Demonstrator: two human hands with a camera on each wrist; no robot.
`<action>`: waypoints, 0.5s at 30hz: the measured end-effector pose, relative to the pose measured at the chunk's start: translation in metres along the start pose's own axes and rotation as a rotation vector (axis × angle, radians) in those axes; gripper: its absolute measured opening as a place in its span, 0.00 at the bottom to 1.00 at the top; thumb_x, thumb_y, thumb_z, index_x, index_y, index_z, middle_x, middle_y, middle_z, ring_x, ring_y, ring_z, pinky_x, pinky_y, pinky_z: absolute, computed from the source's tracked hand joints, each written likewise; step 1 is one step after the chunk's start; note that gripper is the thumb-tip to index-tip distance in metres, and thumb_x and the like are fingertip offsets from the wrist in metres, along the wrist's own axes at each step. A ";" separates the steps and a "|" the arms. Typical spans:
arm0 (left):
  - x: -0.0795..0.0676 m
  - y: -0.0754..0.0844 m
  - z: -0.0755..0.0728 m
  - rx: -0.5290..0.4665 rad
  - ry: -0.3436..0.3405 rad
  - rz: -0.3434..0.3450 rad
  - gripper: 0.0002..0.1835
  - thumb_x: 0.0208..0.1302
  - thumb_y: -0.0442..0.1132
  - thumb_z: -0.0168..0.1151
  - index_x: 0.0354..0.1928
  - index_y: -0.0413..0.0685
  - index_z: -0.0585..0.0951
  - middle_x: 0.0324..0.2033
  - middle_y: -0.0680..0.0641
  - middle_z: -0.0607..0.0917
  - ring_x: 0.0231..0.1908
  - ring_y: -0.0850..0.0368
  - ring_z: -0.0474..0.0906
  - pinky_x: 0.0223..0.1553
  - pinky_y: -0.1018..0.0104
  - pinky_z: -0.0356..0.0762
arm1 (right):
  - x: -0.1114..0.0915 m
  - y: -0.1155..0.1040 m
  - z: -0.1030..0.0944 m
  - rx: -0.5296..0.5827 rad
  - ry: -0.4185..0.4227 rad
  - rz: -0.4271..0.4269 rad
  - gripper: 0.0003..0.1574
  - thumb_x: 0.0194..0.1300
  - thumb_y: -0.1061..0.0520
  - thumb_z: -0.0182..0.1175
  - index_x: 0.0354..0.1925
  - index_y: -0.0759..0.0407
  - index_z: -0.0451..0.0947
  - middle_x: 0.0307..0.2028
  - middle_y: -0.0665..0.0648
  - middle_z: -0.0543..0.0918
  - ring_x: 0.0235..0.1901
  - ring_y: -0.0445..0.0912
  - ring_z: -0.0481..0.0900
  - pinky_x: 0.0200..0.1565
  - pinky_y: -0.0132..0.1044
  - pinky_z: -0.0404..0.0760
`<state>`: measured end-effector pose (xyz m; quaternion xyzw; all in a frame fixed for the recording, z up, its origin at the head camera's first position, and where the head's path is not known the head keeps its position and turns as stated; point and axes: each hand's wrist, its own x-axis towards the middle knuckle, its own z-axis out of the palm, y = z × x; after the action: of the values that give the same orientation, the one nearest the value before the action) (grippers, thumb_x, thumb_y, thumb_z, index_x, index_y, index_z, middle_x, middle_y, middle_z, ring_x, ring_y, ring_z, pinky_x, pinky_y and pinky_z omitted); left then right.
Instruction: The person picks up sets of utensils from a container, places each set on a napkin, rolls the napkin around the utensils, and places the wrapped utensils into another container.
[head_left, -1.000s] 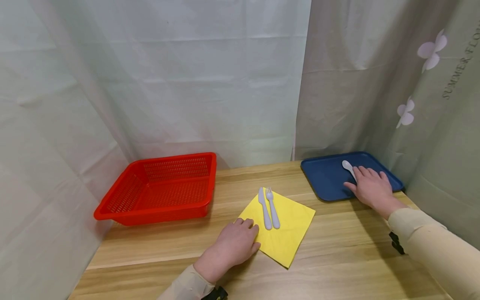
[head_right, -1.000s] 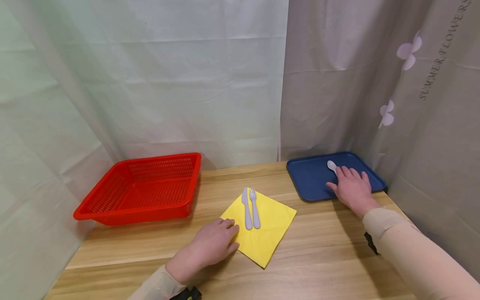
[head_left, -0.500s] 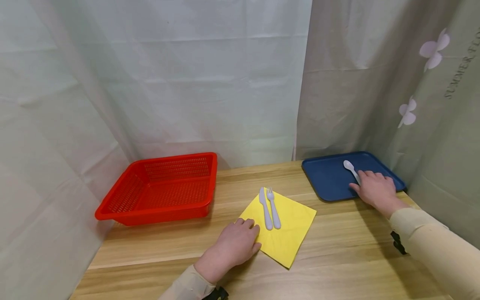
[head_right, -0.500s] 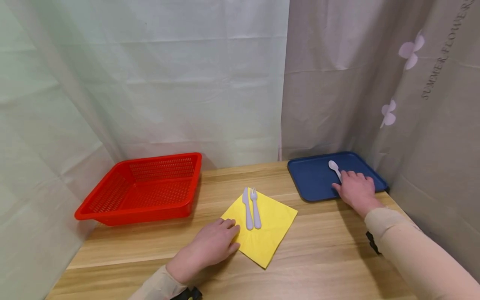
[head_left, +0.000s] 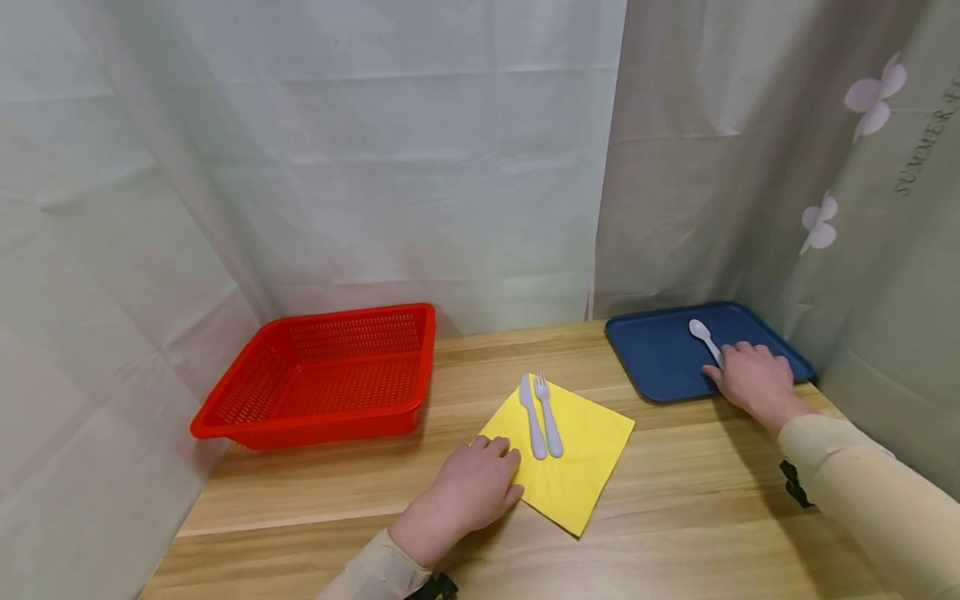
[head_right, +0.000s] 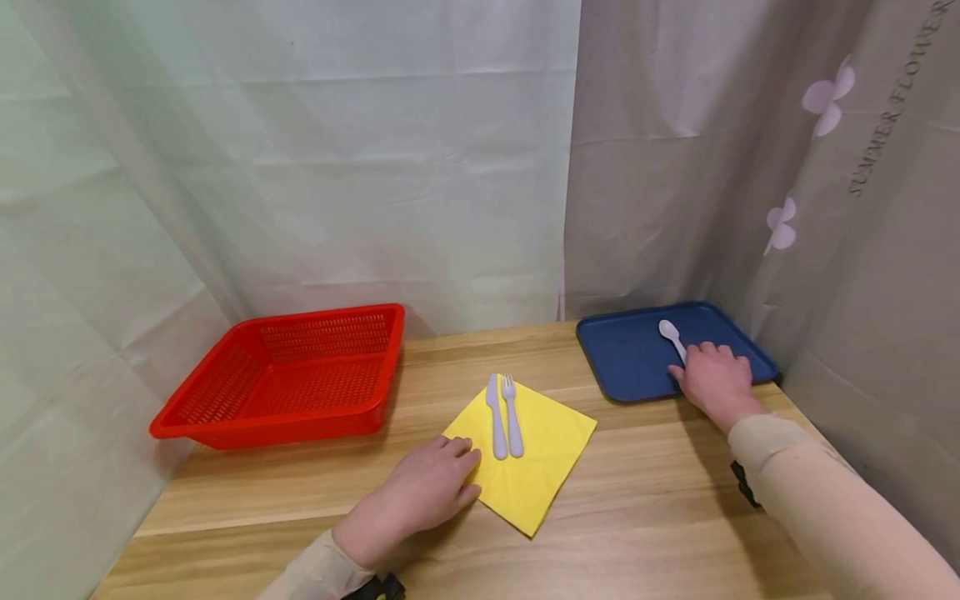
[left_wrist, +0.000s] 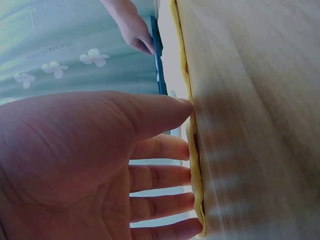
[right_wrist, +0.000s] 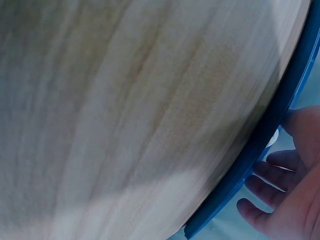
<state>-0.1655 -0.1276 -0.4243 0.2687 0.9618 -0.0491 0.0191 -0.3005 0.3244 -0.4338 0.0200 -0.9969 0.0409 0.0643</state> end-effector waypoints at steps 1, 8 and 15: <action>0.000 0.000 0.000 0.001 0.001 0.000 0.24 0.76 0.57 0.70 0.62 0.50 0.86 0.61 0.46 0.85 0.57 0.46 0.81 0.56 0.50 0.84 | 0.000 0.000 0.000 0.000 -0.002 0.003 0.35 0.83 0.46 0.62 0.61 0.80 0.73 0.53 0.79 0.79 0.53 0.76 0.75 0.51 0.74 0.75; -0.001 0.001 -0.001 -0.011 -0.003 -0.008 0.24 0.76 0.57 0.71 0.63 0.50 0.86 0.61 0.46 0.84 0.58 0.46 0.81 0.57 0.48 0.84 | 0.002 -0.001 0.000 0.002 -0.028 0.006 0.32 0.82 0.49 0.62 0.57 0.81 0.74 0.50 0.78 0.79 0.52 0.75 0.75 0.50 0.73 0.77; 0.000 0.001 -0.001 -0.015 -0.009 -0.013 0.25 0.76 0.57 0.70 0.64 0.50 0.86 0.62 0.46 0.84 0.59 0.45 0.81 0.58 0.48 0.84 | 0.007 -0.001 0.001 0.018 -0.047 0.022 0.27 0.82 0.50 0.62 0.52 0.79 0.77 0.45 0.75 0.78 0.47 0.72 0.76 0.42 0.69 0.80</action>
<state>-0.1648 -0.1271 -0.4232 0.2621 0.9637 -0.0432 0.0252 -0.3072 0.3232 -0.4336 0.0108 -0.9979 0.0501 0.0404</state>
